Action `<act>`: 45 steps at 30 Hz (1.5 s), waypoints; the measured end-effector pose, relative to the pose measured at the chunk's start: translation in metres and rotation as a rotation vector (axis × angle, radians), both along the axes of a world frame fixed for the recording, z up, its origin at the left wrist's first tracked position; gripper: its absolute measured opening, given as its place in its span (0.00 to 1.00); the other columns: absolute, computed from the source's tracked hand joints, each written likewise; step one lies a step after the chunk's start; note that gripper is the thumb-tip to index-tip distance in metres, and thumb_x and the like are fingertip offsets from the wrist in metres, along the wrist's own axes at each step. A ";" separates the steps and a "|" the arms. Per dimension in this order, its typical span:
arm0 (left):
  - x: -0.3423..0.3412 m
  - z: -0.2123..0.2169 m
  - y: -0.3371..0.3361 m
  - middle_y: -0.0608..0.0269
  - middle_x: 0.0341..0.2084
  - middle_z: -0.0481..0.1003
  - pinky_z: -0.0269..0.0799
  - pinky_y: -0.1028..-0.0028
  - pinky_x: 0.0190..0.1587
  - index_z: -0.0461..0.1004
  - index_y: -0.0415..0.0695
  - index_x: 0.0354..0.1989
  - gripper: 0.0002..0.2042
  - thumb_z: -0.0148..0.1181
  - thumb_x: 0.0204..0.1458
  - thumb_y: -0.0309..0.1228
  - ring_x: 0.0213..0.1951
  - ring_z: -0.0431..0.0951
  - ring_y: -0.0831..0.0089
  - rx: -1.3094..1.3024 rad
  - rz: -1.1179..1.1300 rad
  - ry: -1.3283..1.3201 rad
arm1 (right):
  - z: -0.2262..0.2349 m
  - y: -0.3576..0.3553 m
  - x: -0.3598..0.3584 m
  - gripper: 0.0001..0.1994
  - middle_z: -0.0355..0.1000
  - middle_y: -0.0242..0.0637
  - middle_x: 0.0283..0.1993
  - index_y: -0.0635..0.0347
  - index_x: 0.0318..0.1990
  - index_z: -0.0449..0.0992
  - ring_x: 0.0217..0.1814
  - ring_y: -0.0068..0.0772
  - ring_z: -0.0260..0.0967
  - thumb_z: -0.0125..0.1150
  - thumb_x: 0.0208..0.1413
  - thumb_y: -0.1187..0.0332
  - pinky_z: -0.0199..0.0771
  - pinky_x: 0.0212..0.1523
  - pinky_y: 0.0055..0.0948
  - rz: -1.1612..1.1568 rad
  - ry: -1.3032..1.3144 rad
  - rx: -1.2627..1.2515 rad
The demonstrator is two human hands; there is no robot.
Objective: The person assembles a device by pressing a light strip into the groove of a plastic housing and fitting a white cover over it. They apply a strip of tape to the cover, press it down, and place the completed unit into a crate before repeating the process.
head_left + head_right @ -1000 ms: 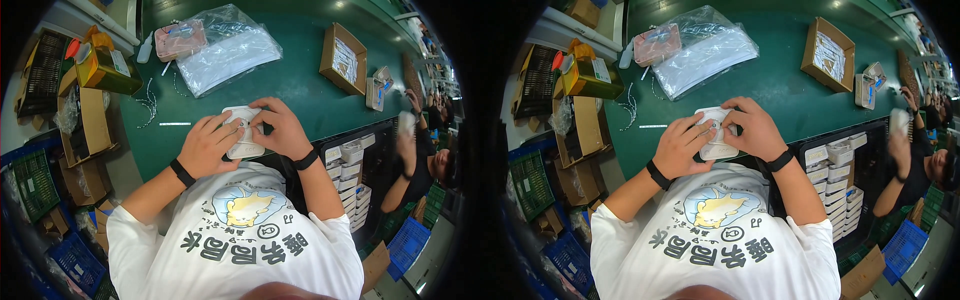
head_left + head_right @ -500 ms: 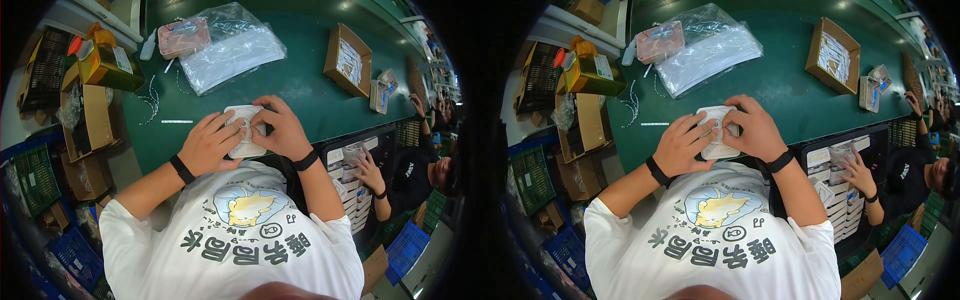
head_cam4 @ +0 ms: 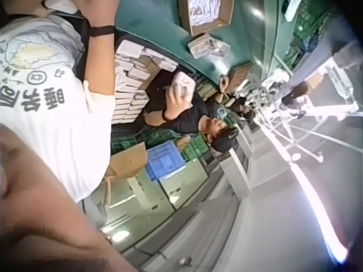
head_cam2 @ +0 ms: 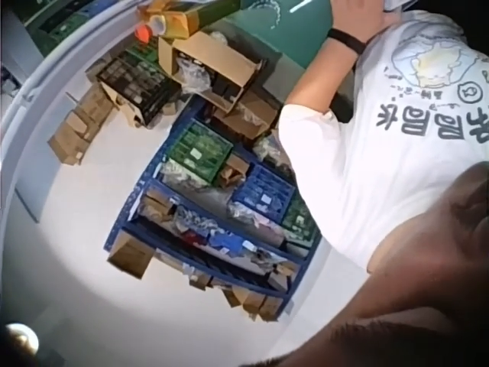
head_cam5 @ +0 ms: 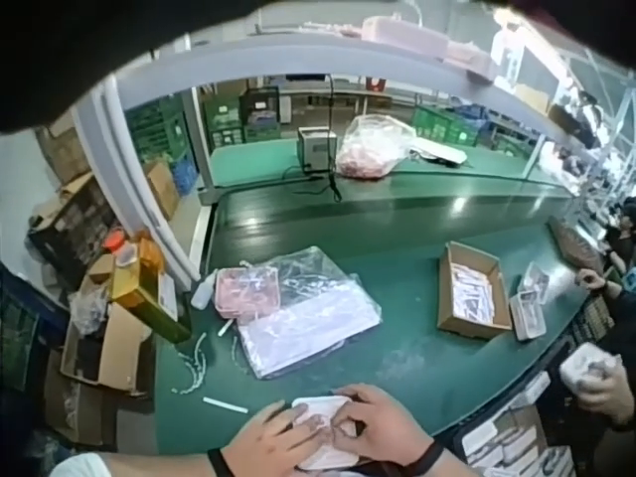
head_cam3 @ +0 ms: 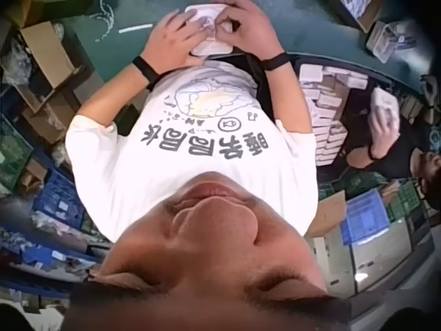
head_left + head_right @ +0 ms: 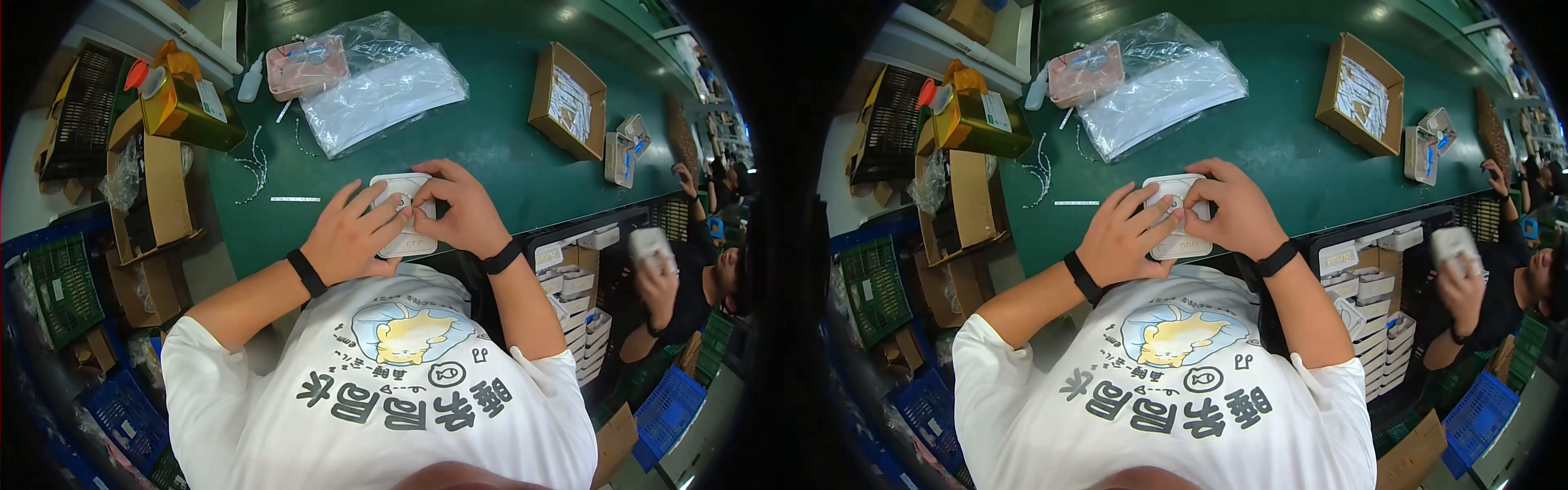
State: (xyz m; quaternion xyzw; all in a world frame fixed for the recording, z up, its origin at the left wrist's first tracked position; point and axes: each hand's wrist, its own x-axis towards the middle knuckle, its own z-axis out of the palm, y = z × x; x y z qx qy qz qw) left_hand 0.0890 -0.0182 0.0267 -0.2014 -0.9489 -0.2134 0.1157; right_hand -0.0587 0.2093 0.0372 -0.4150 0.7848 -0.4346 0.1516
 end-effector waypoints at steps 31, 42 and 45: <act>-0.011 0.000 0.020 0.54 0.55 0.86 0.80 0.53 0.64 0.84 0.41 0.37 0.11 0.81 0.49 0.26 0.65 0.83 0.45 0.352 0.280 -0.079 | -0.002 0.017 0.009 0.14 0.70 0.34 0.47 0.61 0.46 0.76 0.43 0.24 0.75 0.79 0.63 0.73 0.82 0.36 0.22 0.081 -0.266 0.065; 0.005 0.033 0.020 0.43 0.71 0.73 0.75 0.54 0.71 0.76 0.48 0.75 0.43 0.85 0.45 0.31 0.69 0.76 0.44 0.181 0.225 -0.218 | 0.008 0.025 0.008 0.25 0.73 0.45 0.58 0.57 0.58 0.77 0.59 0.51 0.77 0.82 0.54 0.69 0.85 0.61 0.48 0.086 -0.014 0.045; 0.002 0.018 -0.003 0.47 0.70 0.75 0.74 0.55 0.73 0.74 0.45 0.77 0.41 0.81 0.52 0.36 0.70 0.78 0.49 0.504 0.176 -0.348 | 0.041 0.014 0.030 0.43 0.73 0.48 0.72 0.52 0.72 0.75 0.75 0.62 0.71 0.88 0.45 0.63 0.80 0.69 0.55 0.056 0.374 0.028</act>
